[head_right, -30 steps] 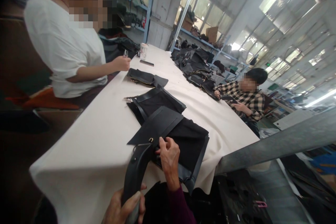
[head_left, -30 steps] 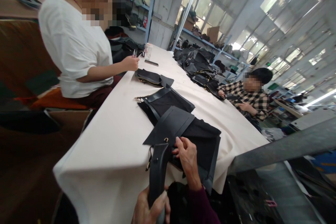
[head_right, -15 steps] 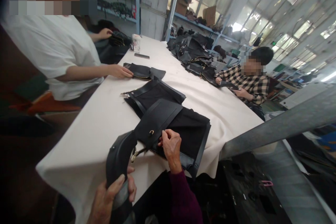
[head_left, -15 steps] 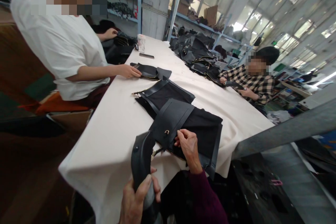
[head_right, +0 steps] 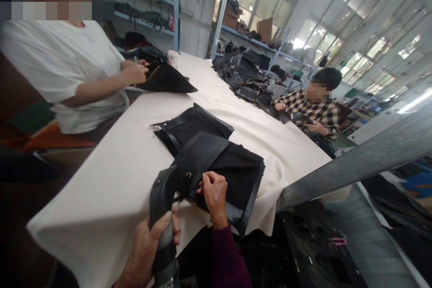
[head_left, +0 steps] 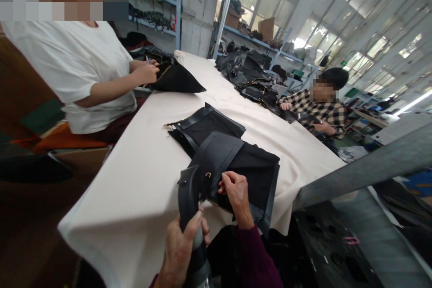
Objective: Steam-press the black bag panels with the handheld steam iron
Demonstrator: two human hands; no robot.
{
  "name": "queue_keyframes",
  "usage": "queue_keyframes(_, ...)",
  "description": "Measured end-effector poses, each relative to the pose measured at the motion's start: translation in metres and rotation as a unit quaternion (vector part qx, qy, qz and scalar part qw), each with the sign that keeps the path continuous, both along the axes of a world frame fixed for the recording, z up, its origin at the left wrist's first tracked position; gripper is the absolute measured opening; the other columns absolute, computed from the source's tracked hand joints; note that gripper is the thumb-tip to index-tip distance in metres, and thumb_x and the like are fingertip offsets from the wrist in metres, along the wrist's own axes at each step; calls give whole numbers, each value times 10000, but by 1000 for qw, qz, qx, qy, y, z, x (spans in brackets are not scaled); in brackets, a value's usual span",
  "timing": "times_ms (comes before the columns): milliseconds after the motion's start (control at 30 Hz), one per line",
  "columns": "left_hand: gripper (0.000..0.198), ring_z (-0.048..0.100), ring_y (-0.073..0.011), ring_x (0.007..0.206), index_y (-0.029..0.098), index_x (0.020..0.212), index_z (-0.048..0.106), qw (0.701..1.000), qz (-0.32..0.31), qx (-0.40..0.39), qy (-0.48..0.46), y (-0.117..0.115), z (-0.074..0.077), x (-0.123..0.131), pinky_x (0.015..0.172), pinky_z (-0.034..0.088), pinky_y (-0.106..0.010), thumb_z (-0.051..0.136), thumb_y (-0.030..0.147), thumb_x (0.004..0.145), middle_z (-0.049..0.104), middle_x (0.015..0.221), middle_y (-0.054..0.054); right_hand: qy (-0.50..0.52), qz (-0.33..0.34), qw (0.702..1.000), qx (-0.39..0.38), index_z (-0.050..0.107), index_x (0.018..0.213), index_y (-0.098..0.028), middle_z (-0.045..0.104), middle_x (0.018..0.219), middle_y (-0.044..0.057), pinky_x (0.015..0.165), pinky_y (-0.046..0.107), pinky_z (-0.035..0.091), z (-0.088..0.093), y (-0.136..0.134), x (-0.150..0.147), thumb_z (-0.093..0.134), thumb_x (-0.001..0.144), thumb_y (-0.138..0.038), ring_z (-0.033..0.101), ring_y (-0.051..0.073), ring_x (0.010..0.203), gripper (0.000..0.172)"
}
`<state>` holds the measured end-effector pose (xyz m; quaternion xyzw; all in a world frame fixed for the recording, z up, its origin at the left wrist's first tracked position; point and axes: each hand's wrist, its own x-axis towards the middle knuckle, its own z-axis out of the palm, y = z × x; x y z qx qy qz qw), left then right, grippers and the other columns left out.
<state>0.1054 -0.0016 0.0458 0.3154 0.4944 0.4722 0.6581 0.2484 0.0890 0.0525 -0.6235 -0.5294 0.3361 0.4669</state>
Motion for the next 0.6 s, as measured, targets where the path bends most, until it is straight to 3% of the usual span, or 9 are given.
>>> queue_keyframes(100,455,442,-118,416,136,918,522,999,39,-2,3,-3,10,-6,397,358,-210,606,536,717,539,520,8,9,-4,1000,1,627,709,-121,595,578,15,439,192,413,0,1,0,508,842,-354,584,128,464,293)
queue_keyframes(200,463,472,-126,469,135,954,534,999,34,25,11,-11,16,-7,430,381,-209,608,529,723,567,560,-2,30,7,999,13,626,818,-119,603,645,18,472,199,437,8,-19,-7,513,853,-393,601,132,516,298)
queue_keyframes(333,503,584,-188,660,121,935,598,993,-6,82,86,-21,12,-2,644,494,-263,581,586,745,651,724,-64,51,84,995,-10,617,1036,-146,647,778,39,630,216,509,19,-90,-14,502,878,-403,631,148,688,322)
queue_keyframes(400,523,609,-227,814,120,944,631,986,-29,119,113,-25,9,2,779,495,-276,593,600,738,674,868,-93,28,112,993,-7,602,1141,-214,663,979,43,789,235,510,18,-130,-12,497,877,-363,630,167,885,320)
queue_keyframes(500,510,607,-238,852,132,986,653,985,-76,136,78,-35,10,14,769,489,-272,588,584,758,675,941,-87,-4,131,991,1,479,1318,-255,537,1308,47,1007,302,424,13,-171,1,644,702,-302,504,241,1199,640)
queue_keyframes(533,507,606,-229,822,137,1015,654,984,-98,135,60,-40,13,19,747,487,-272,569,577,779,676,938,-81,-15,131,991,-25,461,1332,-236,519,1328,62,1026,325,410,13,-179,6,675,644,-281,480,265,1225,723)
queue_keyframes(600,492,600,-223,825,151,1088,642,974,-161,152,44,-49,19,28,763,475,-280,495,552,843,674,970,-79,-33,126,987,-91,488,1290,-205,578,1232,76,984,337,438,17,-186,15,682,614,-245,522,275,1164,704)
